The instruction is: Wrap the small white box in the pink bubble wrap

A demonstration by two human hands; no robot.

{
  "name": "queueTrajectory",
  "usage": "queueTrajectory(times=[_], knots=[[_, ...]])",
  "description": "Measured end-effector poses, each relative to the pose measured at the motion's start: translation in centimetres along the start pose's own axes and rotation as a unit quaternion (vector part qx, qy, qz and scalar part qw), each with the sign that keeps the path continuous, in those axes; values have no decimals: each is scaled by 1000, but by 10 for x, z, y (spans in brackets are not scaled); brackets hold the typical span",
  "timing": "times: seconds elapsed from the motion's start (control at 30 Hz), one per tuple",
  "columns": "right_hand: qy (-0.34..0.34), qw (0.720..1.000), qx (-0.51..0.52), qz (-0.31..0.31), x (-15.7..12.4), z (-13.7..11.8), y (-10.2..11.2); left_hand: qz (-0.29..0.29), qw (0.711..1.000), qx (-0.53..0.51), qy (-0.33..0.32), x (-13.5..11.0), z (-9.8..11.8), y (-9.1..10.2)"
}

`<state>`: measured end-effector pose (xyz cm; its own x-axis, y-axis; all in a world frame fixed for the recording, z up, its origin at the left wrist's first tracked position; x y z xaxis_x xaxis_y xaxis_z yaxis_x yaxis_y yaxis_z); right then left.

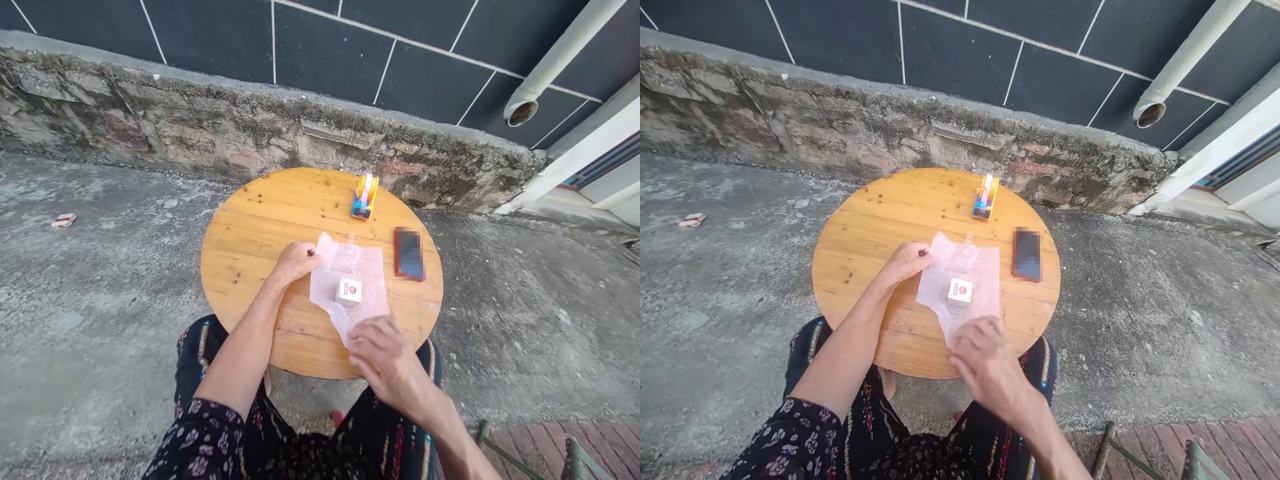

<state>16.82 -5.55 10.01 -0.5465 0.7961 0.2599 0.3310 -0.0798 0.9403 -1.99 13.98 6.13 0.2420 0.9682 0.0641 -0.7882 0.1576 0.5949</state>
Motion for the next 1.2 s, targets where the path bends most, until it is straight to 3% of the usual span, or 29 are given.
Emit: queueTrajectory(times=[0.13, 0.33, 0.5, 0.57, 0.67, 0.8, 0.9, 1.07, 1.2], knots=[[-20, 998, 31, -60, -29, -15, -23, 0, 1000, 5, -3, -1, 0, 0], [-101, 994, 29, 2, -25, -12, -28, -6, 1000, 13, -9, -1, -4, -1], [-34, 997, -14, -72, -5, -25, -37, -24, 999, 25, 3, -1, -2, 2], [-29, 997, 9, -72, -7, -23, -36, -28, 999, 33, 12, -2, -1, 2], [-74, 996, 46, -4, -13, -4, -23, -32, 998, 46, 18, -2, 2, 3], [-130, 986, 7, 101, -3, 35, -5, -37, 997, 58, 26, -2, 2, 3], [-138, 987, -1, 84, 20, 54, -9, -40, 996, 67, 34, 0, 2, 3], [-126, 991, 1, 34, 45, 64, -30, -31, 995, 89, 27, 1, 3, -1], [-118, 991, 18, 57, 53, 70, -21, -12, 994, 106, 30, -1, 5, -9]])
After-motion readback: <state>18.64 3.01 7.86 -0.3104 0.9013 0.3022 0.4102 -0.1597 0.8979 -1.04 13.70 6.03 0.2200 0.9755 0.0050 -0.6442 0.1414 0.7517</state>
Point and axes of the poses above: each hand's wrist, its own x-axis towards the middle knuckle, its own y-axis out of the back of the hand, z = x × y, the point moved 2 cm from there along x, towards the middle knuckle, and after that the axes turned 8 degrees about -x, right-handed, at the moved point
